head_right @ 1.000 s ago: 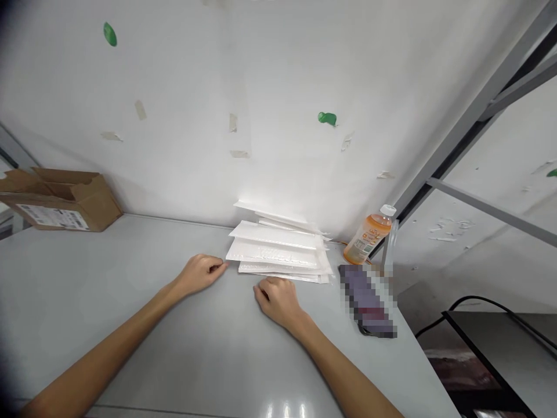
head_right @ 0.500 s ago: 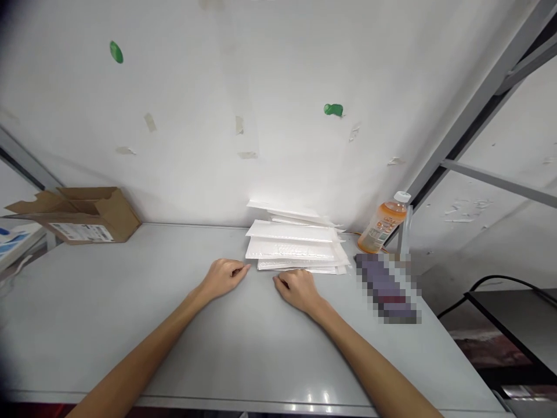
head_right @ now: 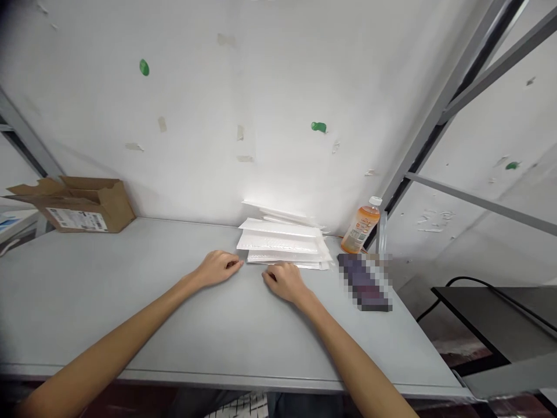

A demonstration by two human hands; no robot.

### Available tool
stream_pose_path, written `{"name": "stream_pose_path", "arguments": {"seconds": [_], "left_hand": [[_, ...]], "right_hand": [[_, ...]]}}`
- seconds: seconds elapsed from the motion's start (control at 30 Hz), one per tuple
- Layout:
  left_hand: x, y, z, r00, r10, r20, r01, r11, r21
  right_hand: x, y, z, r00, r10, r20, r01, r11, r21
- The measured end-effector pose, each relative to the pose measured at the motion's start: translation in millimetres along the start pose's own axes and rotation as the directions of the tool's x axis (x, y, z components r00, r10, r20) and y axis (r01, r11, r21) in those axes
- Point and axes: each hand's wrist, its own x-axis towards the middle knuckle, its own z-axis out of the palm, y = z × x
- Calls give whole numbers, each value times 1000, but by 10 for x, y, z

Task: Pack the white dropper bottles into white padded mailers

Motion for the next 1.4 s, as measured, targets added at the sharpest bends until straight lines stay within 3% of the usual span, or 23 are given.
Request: {"name": "stream_pose_path", "arguments": {"seconds": [0.27, 0.67, 1.4], "left_hand": [[-2, 21, -9, 999, -12, 33, 11, 1000, 22], [-9, 20, 1, 999, 7, 33, -8, 999, 42], [-24, 38, -26, 999, 20, 48, -23, 998, 52]], "right_hand": [[-38, 11, -115, 999, 32, 28, -33, 998, 62], [-61, 52, -89, 999, -30, -13, 31, 997, 73], [-65, 76, -141, 1000, 4, 16, -5, 998, 62]]}}
